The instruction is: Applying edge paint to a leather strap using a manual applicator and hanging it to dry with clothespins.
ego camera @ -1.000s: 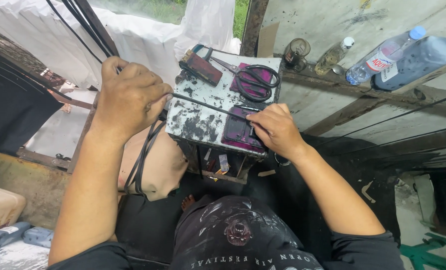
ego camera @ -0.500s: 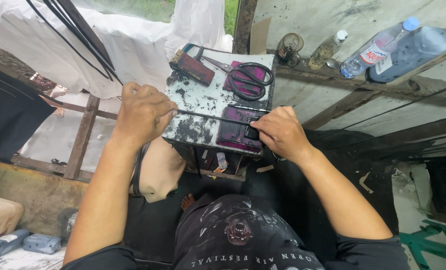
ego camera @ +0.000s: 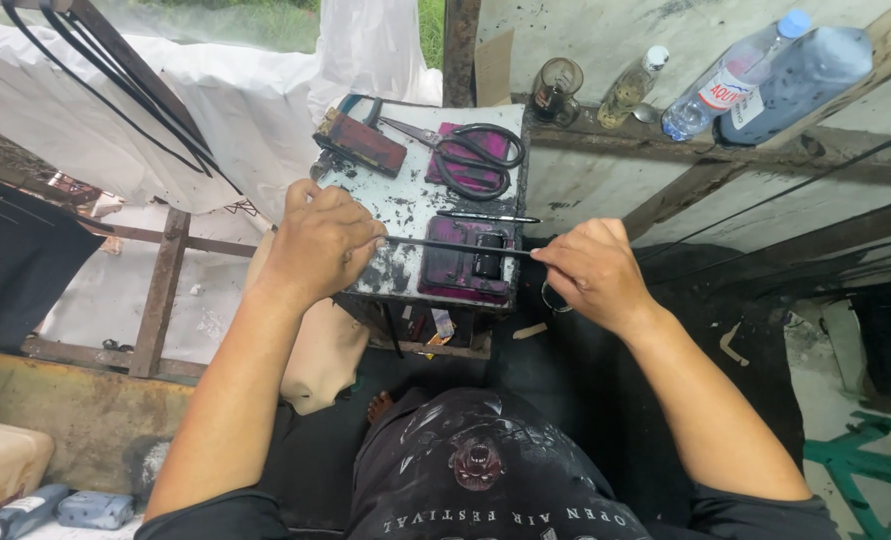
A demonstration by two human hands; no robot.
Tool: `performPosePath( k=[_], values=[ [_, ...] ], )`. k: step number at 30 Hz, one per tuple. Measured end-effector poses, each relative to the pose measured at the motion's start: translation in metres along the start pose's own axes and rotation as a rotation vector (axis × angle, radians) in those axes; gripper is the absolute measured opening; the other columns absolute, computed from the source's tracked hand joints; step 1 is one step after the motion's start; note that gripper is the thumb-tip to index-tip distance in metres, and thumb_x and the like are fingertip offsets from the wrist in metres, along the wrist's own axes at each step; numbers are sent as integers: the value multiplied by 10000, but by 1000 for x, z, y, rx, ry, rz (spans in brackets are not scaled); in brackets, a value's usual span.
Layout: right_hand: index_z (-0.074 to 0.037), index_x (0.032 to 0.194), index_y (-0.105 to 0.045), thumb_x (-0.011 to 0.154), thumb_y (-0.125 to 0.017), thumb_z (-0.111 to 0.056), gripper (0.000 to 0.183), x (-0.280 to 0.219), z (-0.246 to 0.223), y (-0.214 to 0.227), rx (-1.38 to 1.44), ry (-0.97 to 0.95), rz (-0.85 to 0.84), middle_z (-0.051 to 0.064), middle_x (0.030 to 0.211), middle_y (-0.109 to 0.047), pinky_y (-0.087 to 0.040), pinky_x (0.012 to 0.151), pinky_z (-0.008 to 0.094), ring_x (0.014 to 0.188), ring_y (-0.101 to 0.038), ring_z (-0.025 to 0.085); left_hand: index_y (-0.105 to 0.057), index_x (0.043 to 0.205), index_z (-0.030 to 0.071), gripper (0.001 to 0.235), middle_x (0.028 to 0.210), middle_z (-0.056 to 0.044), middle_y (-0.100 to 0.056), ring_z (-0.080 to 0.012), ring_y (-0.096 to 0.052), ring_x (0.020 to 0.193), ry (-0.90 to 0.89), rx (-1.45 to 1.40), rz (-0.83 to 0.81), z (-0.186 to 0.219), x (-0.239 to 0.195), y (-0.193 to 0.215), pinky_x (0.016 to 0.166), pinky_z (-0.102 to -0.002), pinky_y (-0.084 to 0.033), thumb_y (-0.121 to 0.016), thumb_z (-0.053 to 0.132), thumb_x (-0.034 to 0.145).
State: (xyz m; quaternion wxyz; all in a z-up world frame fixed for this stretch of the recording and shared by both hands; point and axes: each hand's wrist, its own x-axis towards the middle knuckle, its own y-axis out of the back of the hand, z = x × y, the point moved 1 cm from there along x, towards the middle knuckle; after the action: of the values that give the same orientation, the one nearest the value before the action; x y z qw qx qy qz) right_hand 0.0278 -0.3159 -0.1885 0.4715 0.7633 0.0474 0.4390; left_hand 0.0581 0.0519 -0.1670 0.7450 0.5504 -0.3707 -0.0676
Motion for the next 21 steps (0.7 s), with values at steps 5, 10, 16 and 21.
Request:
performPosePath(
  k=[5,10,16,21],
  values=[
    [-212,954,-784,916,-740,-128,102,-13,6,13,-12,-54,-7,-77,875,-733,-440,869,322,848,-643,156,-796,857,212,15,796,56,-749,-131,-614,902,-43,-45,-3,11,12,-7,985,-376,-343,-802,198,856],
    [-217,964,-784,924,-745,-147,90,-29,13,26,-50,-113,-31,-86,897,-733,-429,883,329,882,-636,154,-796,846,219,40,766,63,-739,-122,-597,870,-64,-76,-48,28,27,-6,969,-365,-352,-804,180,846],
    [-232,1002,-790,942,-731,-164,108,-41,17,45,-90,-181,-86,-96,920,-740,-425,918,336,921,-641,152,-790,829,209,49,755,57,-729,-135,-598,851,-132,-104,-1,43,36,-15,925,-354,-365,-804,163,833],
    [-230,977,-793,935,-739,-134,118,-47,19,57,-171,-213,-78,-101,902,-747,-425,901,328,903,-642,153,-789,815,198,70,714,42,-707,-147,-580,813,-166,-166,13,54,46,-16,885,-342,-370,-803,130,824]
  ],
)
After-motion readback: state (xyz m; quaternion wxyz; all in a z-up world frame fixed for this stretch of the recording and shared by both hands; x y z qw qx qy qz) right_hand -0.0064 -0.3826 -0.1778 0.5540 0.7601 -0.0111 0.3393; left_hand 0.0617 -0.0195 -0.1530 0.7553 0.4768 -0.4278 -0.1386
